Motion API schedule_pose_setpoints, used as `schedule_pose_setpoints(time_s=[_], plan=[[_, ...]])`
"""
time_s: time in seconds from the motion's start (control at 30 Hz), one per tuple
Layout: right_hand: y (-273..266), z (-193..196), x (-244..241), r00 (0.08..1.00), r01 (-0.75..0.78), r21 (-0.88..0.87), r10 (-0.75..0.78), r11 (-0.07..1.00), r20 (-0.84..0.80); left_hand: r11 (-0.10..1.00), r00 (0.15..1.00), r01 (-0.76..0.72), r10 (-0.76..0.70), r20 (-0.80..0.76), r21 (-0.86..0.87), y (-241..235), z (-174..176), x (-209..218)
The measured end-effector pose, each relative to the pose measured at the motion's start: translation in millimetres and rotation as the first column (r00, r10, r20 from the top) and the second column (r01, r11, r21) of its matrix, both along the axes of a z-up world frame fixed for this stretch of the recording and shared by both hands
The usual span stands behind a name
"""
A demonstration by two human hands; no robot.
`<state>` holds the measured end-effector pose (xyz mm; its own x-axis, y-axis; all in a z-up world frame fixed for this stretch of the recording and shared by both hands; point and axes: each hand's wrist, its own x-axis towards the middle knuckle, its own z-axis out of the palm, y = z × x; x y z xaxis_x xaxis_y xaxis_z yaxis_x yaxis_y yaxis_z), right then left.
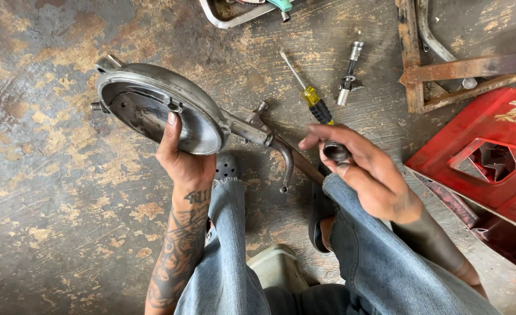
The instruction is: Assembling and inspecting motorcycle engine components using hands and a hammer
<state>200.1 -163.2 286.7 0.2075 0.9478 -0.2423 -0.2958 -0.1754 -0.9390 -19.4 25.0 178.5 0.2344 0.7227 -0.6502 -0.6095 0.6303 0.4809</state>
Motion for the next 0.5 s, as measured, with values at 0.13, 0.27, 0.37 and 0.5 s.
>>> schedule_pose_setpoints(time_s=[0.13, 0.27, 0.37, 0.5], plan=[[1.1, 29.0, 1.0, 0.961, -0.06, -0.103, 0.086, 0.993, 0.264, 0.991, 0.998, 0.044, -0.05, 0.047, 0.124, -2.0, 14.2, 5.0], [-1.2, -3.3, 1.9, 0.968, 0.07, -0.082, -0.048, 0.994, 0.245, 0.989, 0.998, 0.038, -0.045, 0.044, 0.142, -0.3, 13.8, 3.5], [1.6, -37.7, 4.9, 0.894, 0.239, -0.01, -0.224, 0.971, -0.387, 0.989, 0.995, 0.043, -0.056, 0.085, 0.142, -2.4, 16.7, 3.9], [7.1, -51.1, -0.2, 0.783, 0.218, -0.111, -0.242, 0.97, -0.573, 0.986, 0.993, 0.058, -0.074, 0.094, 0.156, -4.8, 14.0, 2.7]])
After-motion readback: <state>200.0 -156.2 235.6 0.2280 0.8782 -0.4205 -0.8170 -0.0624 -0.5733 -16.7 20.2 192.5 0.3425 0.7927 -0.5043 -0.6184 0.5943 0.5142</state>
